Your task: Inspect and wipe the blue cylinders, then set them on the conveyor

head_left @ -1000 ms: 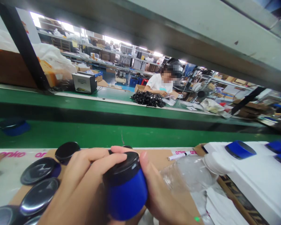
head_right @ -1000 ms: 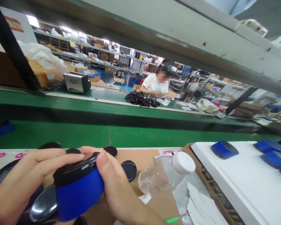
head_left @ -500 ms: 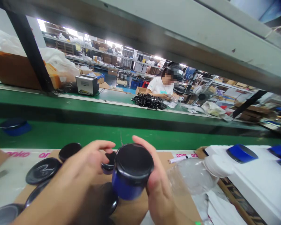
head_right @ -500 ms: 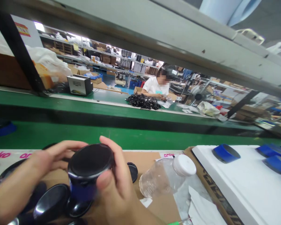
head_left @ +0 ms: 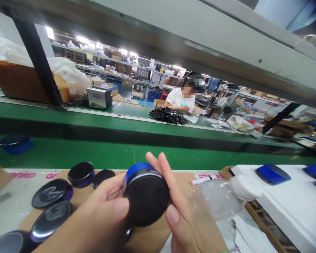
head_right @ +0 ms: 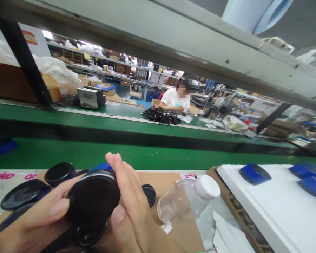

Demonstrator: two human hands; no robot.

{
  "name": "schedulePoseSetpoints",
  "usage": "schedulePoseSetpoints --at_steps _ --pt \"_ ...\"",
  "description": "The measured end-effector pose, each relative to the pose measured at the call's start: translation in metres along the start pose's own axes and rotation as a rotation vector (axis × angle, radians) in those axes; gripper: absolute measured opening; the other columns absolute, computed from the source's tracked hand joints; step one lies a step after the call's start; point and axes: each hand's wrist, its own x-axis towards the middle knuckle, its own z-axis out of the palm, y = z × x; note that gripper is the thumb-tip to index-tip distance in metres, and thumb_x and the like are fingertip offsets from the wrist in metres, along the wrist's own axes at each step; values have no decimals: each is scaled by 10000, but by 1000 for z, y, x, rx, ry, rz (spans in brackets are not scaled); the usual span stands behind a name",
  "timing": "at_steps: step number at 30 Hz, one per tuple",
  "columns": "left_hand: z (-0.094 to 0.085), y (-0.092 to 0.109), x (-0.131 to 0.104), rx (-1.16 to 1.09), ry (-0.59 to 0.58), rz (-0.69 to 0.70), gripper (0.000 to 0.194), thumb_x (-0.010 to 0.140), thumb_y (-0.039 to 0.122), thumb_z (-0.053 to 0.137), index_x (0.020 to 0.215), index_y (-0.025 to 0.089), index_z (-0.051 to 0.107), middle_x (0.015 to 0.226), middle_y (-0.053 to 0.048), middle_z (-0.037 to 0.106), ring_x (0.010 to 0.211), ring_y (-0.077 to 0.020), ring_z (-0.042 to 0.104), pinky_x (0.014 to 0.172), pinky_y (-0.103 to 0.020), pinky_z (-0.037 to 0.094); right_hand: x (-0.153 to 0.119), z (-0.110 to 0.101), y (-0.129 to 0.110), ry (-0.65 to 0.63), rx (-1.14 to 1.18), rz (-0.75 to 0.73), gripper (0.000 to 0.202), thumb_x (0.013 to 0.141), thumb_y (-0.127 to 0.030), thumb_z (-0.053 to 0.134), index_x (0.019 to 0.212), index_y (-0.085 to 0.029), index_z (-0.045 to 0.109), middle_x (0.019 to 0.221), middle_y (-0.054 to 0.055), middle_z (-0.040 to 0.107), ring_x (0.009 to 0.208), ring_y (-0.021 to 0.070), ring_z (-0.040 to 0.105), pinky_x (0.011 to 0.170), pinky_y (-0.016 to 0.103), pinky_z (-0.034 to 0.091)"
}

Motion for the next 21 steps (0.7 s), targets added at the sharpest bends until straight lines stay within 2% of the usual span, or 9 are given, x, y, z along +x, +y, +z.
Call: schedulePoseSetpoints --at_steps 1,3,6,9,12,15,17,19,21 --pt "-1 0 1 -115 -32 -28 657 645 679 823 1175 295 767 1007 -66 811 1029 -337 752 828 -417 638 1 -1 -1 -3 8 0 583 1034 -532 427 1581 -382 294 1651 -54 340 1518 276 345 1253 492 297" --pt "-2 3 2 -159 5 -14 594 648 538 894 1194 350 755 1122 -32 790 1109 -315 719 929 -382 600 3 -2 -3 4 11 17 563 1048 -514 396 1581 -358 305 1646 -44 347 1530 271 317 1262 491 285" --pt "-6 4 -1 -107 21 41 585 708 514 864 1249 341 727 1178 -47 774 1124 -317 708 971 -394 577 2 0 -6 29 -19 34 561 1049 -500 398 1575 -314 339 1635 -14 382 1524 277 331 1261 482 297" --pt "-13 3 -3 -70 -47 55 628 773 531 790 1340 292 668 1242 -83 747 1143 -345 695 988 -434 566 -1 2 -5 72 -57 12 559 1039 -455 475 1571 -358 331 1648 -50 358 1546 253 282 1286 447 240" --pt "-18 6 -5 260 45 108 681 766 425 796 1411 355 590 1341 -26 697 1194 -308 671 1038 -337 526 -1 2 -1 79 -74 26 544 1041 -513 451 1561 -402 337 1671 -66 306 1554 238 256 1270 404 260" --pt "-19 10 -9 763 260 384 759 684 340 850 1384 460 581 1341 81 680 1172 -236 671 1027 -161 450 5 2 1 24 19 137 741 865 -727 606 1510 -399 448 1508 28 502 1393 294 489 1129 415 440" --pt "-19 9 -12 864 318 492 728 685 330 845 1360 460 607 1357 96 664 1195 -224 651 1023 -115 405 11 2 -1 15 118 180 765 743 -707 761 1414 -402 558 1304 35 621 1221 286 608 1026 416 504" --pt "-20 7 -15 699 245 400 879 648 314 880 1437 466 524 1506 102 552 1328 -254 569 1014 -137 435 15 2 -4 18 191 170 662 748 -558 841 1345 -399 603 1267 19 649 1175 263 634 1023 409 507" --pt "-22 7 -17 319 125 198 1060 572 344 938 1489 490 427 1609 97 429 1439 -322 456 974 -230 518 16 3 -6 19 207 148 640 758 -375 874 1330 -407 590 1344 -2 627 1227 247 617 1087 409 476"
